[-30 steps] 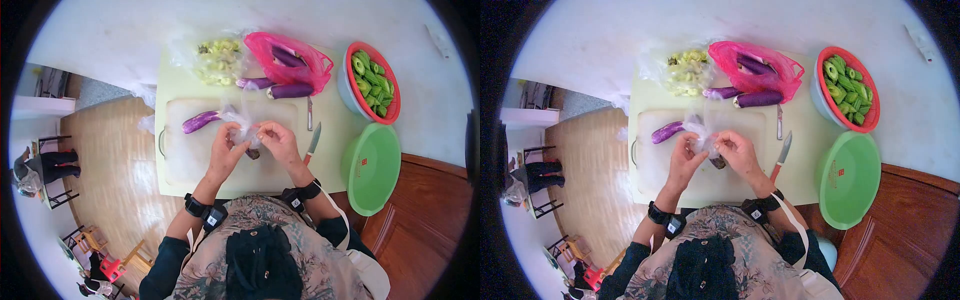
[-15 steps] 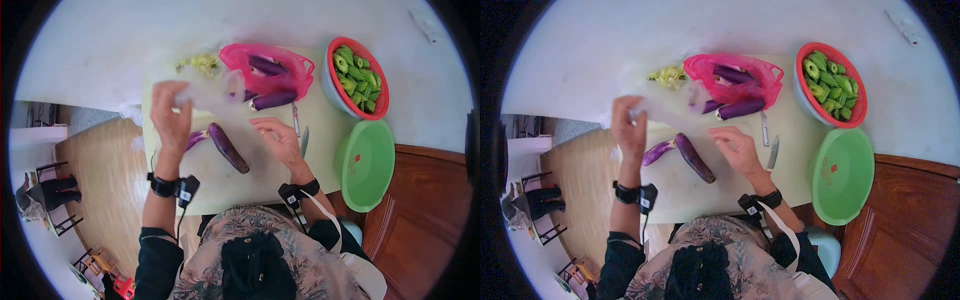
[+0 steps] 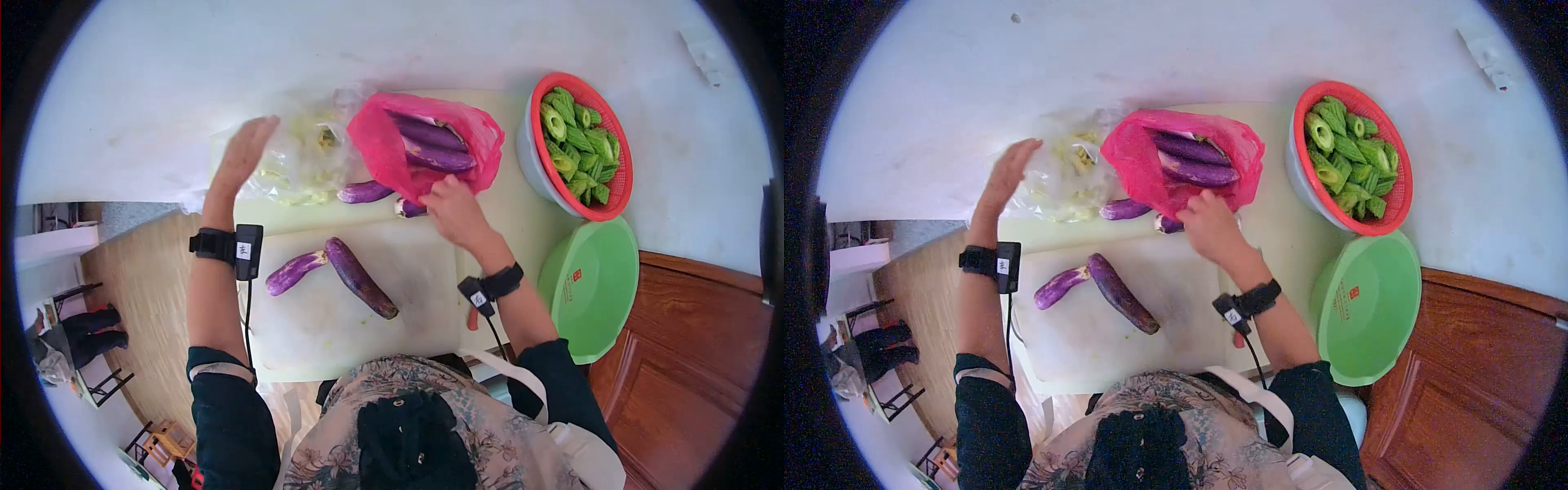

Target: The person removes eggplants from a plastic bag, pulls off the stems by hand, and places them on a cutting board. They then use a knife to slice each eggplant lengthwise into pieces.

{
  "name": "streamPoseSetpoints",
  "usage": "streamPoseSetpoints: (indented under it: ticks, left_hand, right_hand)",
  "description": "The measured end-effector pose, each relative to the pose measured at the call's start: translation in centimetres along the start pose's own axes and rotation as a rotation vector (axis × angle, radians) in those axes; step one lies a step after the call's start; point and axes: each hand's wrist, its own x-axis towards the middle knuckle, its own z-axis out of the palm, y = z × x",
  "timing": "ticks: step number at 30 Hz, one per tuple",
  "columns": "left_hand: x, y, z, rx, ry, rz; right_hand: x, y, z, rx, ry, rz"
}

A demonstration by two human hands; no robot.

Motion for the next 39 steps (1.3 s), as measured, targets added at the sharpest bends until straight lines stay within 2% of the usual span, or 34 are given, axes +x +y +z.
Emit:
streamPoseSetpoints:
  ticks: [1, 3, 5, 6, 8, 9, 10, 11, 12, 14, 15, 17, 21, 23, 25, 27, 28, 30, 32, 34, 35, 37, 38, 39]
  left_hand:
    - [0.3, 4.5, -1.1, -0.154, 0.107, -0.315]
    - [0.8, 4.5, -1.6, 0.479, 0.227, -0.074]
    - [0.9, 5.6, -1.5, 0.496, 0.218, -0.082]
    - [1.0, 6.2, -1.5, 0.515, 0.210, -0.085]
    - [1.6, 6.3, -1.1, 0.458, 0.200, -0.137]
    - [2.0, 6.1, -1.0, 0.399, 0.187, -0.186]
    - [2.2, 5.9, -0.9, 0.399, 0.190, -0.188]
    - [2.3, 5.6, -0.7, 0.377, 0.239, -0.105]
    - [2.4, 5.7, -0.8, 0.356, 0.288, -0.023]
    - [2.6, 6.0, -1.3, 0.478, 0.281, 0.022]
    - [2.7, 6.4, -1.6, 0.596, 0.269, 0.073]
    - [2.8, 6.7, -2.0, 0.666, 0.257, 0.063]
    - [2.6, 7.8, -2.3, 0.873, 0.207, 0.010]
    - [2.3, 7.8, -2.4, 0.931, 0.251, 0.030]
    - [2.3, 8.0, -2.7, 0.986, 0.290, 0.055]
    - [1.5, 8.3, -2.8, 0.909, 0.481, 0.113]
    - [0.8, 9.1, -3.1, 0.912, 0.456, 0.085]
    - [-0.5, 10.4, -3.5, 0.787, 0.566, 0.208]
    - [-3.0, 10.4, -3.0, 0.745, 0.561, 0.187]
    - [-5.2, 10.7, -2.1, 0.603, 0.604, 0.221]
    - [-6.6, 10.9, -1.4, 0.603, 0.606, 0.211]
    - [-9.9, 11.5, -0.1, 0.456, 0.546, 0.122]
    - [-11.6, 11.9, 0.7, 0.402, 0.545, 0.089]
    - [-13.2, 12.2, 1.7, 0.346, 0.546, 0.058]
  right_hand:
    - [-0.9, -0.4, 0.7, 0.048, 0.057, -0.035]
    - [-1.3, -0.2, 1.2, 0.098, 0.105, -0.074]
    - [-1.4, 0.7, 1.0, 0.321, 0.233, -0.138]
    - [-1.0, 1.1, 0.7, 0.320, 0.231, -0.141]
    - [0.4, 2.0, -0.1, 0.540, 0.346, 0.082]
    - [1.3, 2.7, -0.2, 0.539, 0.346, 0.079]
    - [2.2, 3.5, -0.1, 0.410, 0.427, 0.045]
    - [3.0, 4.0, -0.1, 0.281, 0.505, 0.009]
    - [3.8, 4.1, -0.2, 0.282, 0.503, 0.002]
    - [5.0, 3.8, -0.4, 0.114, 0.329, 0.059]
    - [5.4, 3.7, -0.4, 0.115, 0.324, 0.053]
    - [6.2, 3.4, -0.4, -0.009, 0.230, 0.176]
    - [6.8, 3.8, 0.0, -0.174, 0.328, 0.147]
    - [7.2, 3.1, -1.5, -0.177, 0.104, 0.301]
    - [7.6, 2.8, -1.7, -0.224, 0.057, 0.290]
    - [8.2, 3.5, -0.7, -0.240, 0.043, 0.279]
    - [8.3, 4.1, 0.2, -0.328, 0.083, 0.228]
    - [8.4, 4.8, 0.9, -0.357, 0.064, 0.210]
    - [8.6, 5.0, 1.1, -0.389, 0.053, 0.195]
    - [9.2, 5.7, 1.0, -0.274, 0.004, 0.271]
    - [9.4, 6.7, 0.6, -0.278, -0.001, 0.263]
    - [10.0, 9.0, -0.4, 0.010, -0.173, 0.230]
    - [10.1, 10.0, -0.6, 0.003, -0.177, 0.224]
    - [10.2, 11.1, -0.9, 0.140, -0.167, 0.148]
